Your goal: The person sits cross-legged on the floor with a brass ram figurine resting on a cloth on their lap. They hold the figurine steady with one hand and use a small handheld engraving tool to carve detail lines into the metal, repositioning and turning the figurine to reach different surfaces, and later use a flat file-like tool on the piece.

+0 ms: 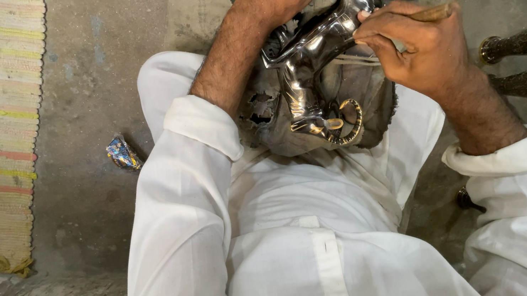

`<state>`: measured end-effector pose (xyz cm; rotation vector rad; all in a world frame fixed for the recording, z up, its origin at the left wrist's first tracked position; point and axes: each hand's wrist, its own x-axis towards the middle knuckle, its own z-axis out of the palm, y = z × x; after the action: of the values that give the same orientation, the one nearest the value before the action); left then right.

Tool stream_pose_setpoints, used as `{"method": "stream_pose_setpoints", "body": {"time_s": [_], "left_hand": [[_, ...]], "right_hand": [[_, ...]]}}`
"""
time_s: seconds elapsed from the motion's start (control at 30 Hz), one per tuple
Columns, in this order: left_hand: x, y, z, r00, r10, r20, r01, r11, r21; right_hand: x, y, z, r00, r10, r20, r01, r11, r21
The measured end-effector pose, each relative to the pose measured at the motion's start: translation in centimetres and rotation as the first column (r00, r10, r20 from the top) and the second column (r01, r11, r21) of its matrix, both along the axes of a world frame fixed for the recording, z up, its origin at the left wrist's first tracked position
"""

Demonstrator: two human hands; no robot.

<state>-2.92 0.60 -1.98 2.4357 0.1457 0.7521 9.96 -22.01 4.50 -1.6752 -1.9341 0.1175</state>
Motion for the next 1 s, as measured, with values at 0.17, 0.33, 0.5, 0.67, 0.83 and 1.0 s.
{"method": "stream_pose_setpoints", "body": {"time_s": [0.17,0.33,0.5,0.67,0.83,1.0], "left_hand": [[0.2,0.1,-0.5,1.000,0.001,-0.014,-0.001,1.000,-0.010],[0.3,0.2,-0.7,1.000,0.001,-0.017,-0.001,1.000,-0.001],[0.3,0.2,-0.7,0.999,0.013,-0.041,-0.014,1.000,-0.016],[0.1,0.2,-0.5,0.999,0.019,0.037,-0.021,0.999,0.047],[0.0,0.1,-0.1,1.000,0.008,0.030,-0.009,0.999,0.032],[0.0,0.0,0.2,1.000,0.014,0.018,-0.015,1.000,0.026]], "right_hand": [[0.3,-0.2,-0.5,0.998,0.033,0.045,-0.035,0.998,0.043],[0.6,-0.3,-0.6,0.996,0.058,0.071,-0.062,0.996,0.059],[0.5,-0.4,-0.6,0.984,0.096,0.151,-0.103,0.994,0.044],[-0.1,-0.3,-0.5,0.996,0.007,-0.087,-0.005,1.000,0.021],[-0.9,1.2,-0.2,0.984,-0.051,-0.171,0.048,0.999,-0.021],[-1.2,1.9,0.8,0.971,-0.096,-0.217,0.081,0.994,-0.076]]}}
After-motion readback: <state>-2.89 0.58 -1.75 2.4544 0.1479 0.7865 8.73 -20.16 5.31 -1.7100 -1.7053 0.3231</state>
